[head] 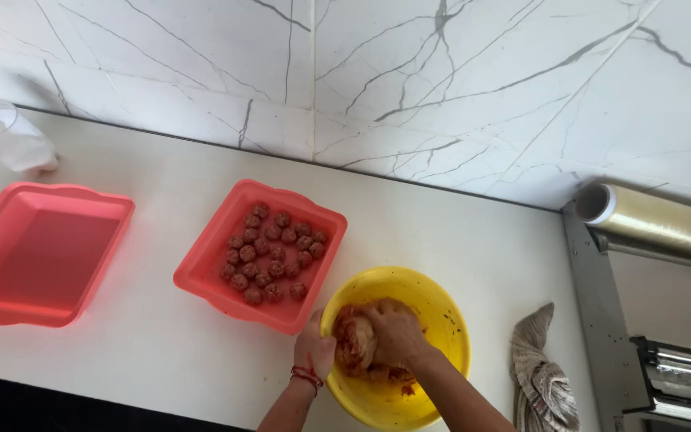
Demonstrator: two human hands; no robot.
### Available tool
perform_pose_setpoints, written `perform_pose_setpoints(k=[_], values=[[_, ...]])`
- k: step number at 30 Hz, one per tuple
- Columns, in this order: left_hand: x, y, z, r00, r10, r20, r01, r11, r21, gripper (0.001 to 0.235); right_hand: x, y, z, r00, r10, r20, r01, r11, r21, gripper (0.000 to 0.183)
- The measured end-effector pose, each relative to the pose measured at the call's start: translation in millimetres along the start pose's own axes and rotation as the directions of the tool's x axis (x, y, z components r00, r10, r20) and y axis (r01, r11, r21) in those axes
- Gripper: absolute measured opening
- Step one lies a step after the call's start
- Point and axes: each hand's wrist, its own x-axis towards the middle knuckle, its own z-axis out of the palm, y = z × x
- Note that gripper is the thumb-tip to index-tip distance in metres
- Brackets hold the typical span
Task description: Rolling a mixture of ground meat and cheese into balls and placing them in a tray.
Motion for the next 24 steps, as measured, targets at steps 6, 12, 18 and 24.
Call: perform_pose_setpoints(k=[6,12,18,24], values=[[0.4,-0.6,11.3,0.993,-0.060,-0.106,0.060,0.998,-0.005,0.053,-11.1,35.7,3.8,0.922,0.326,-0.208,-0.288,0.938,0.195,0.070],[7.8,22.1,11.6,0.991,-0.122,-0.050,0.106,0.962,-0.254,0.049,-58.1,7.9,-25.7,0.932,0.287,-0.220,-0.198,0.915,0.352,0.109],[10.0,34.2,2.4,0.980,-0.195,0.046,0.199,0.972,-0.127,0.060,-70.0,10.7,-52.4,0.976,0.210,-0.060,-0.127,0.767,0.629,0.118],[12.0,31.5,3.3,0.998,-0.068,0.009,0.068,0.980,-0.188,0.061,-26.5,-51.4,-34.2,0.979,-0.152,0.137,0.169,0.977,-0.128,0.053]])
